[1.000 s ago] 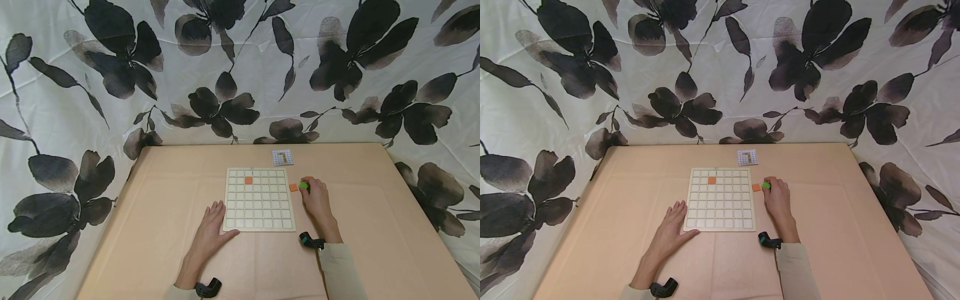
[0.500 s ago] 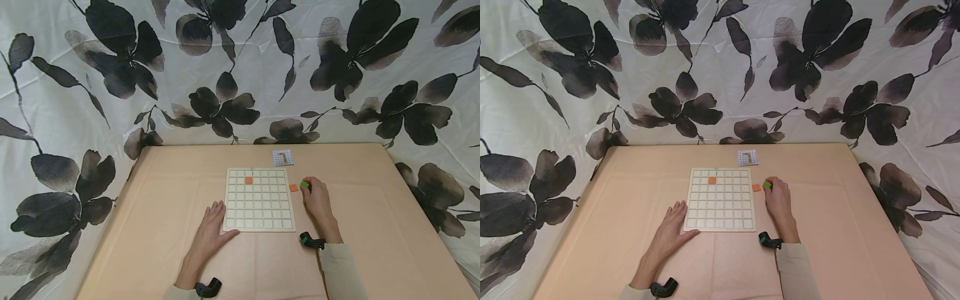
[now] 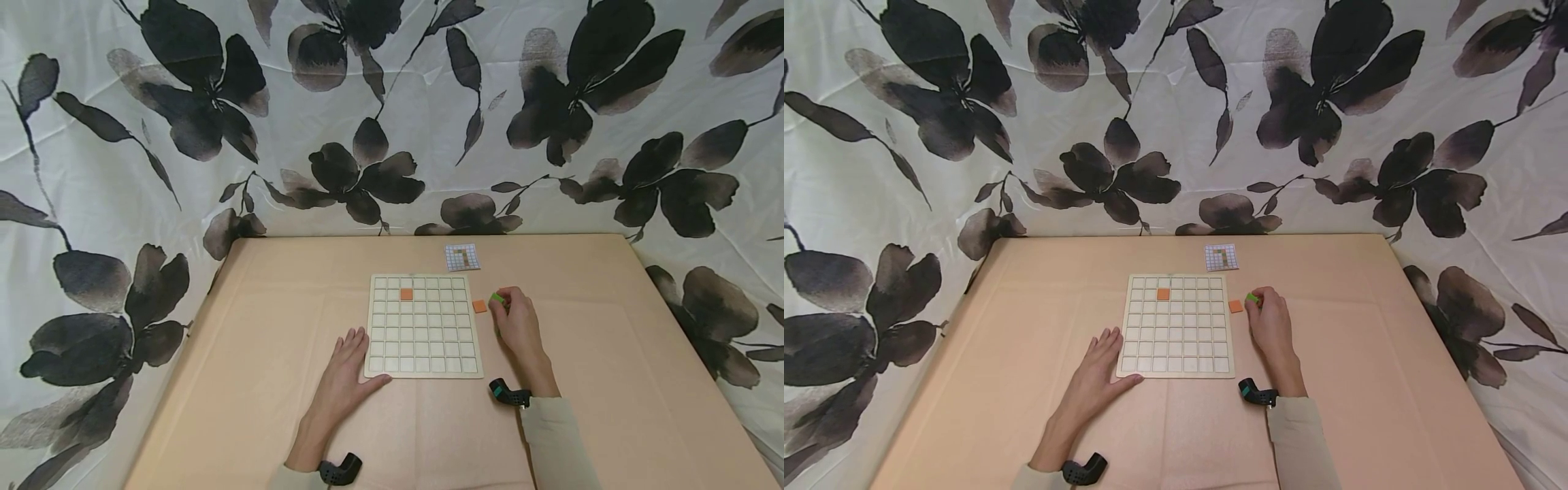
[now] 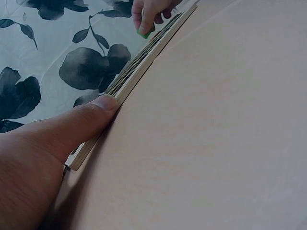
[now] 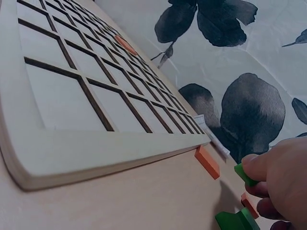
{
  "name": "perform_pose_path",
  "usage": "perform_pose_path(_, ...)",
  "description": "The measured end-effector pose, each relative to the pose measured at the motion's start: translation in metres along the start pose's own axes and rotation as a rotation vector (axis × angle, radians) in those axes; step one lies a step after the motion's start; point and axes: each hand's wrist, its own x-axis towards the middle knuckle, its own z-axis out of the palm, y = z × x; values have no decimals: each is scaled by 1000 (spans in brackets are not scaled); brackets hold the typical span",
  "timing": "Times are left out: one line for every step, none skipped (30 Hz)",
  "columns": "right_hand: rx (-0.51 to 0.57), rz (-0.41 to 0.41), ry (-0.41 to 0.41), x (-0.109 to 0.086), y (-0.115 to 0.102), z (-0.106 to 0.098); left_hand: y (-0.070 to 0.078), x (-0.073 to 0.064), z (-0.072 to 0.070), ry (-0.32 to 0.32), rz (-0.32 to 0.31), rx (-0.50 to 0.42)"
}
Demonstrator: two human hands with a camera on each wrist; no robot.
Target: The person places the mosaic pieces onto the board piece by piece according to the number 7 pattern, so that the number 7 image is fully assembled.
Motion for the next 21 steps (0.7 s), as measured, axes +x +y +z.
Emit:
perform_pose_path(1, 0, 2, 0, 0, 0, 0, 0, 0, 1, 0, -2)
perform_pose_path(2, 1, 3, 0, -1, 0, 0, 0, 0, 3, 1, -3)
perform_pose_path(4, 2, 5, 1, -1, -1, 0, 0, -1, 4, 2, -4)
perform_pose_path(6, 1, 7, 1, -2, -1, 0, 0, -1, 4, 2, -3)
perform_pose_path(8, 2, 8, 1, -3, -1, 0, 0, -1, 6, 5, -2)
perform_pose_path(10, 1, 8, 1, -3, -1, 0, 0, -1, 7, 6, -2)
perform_pose_path(13, 0, 9, 1, -3, -1, 0, 0, -1, 9, 9, -1)
perform_pose_path(14, 0, 10, 1, -4, -1, 0, 0, -1, 10, 10, -2)
perform_pose_path(15, -3, 11, 1, -4, -1, 0, 0, -1, 11, 10, -2)
perform_pose_path(17, -4, 11, 1, -5, -1, 0, 0, -1, 10, 10, -2)
perform_pose_path(19, -3, 10, 1, -5, 0, 0, 0, 0, 10, 11, -2)
perform_pose_path(23, -4, 10, 2, -6, 0, 0, 0, 0, 10, 9, -2)
perform_pose_path(28, -4, 13, 2, -7, 0, 0, 0, 0, 10, 9, -2)
perform_pose_path(31, -3, 14, 2, -8, 0, 0, 0, 0, 9, 6, -2)
perform_pose_path(37, -4, 15, 2, -8, 0, 0, 0, 0, 8, 5, -2)
perform_pose_path(42, -3, 16, 2, -9, 1, 0, 0, 0, 7, 4, -2)
perform_pose_path(47, -4, 17, 2, -10, 1, 0, 0, 0, 8, 4, -2)
perform_pose_path(51, -7, 18, 2, -10, 1, 0, 0, -1, 8, 3, -2)
perform_pose_path(53, -7, 19, 2, -11, 1, 0, 0, -1, 8, 4, -5)
perform_pose_path(53, -8, 19, 3, -12, 1, 0, 0, -1, 7, 4, -5)
perform_pose_path(53, -11, 21, 3, -12, 0, 0, 0, -1, 7, 4, -6)
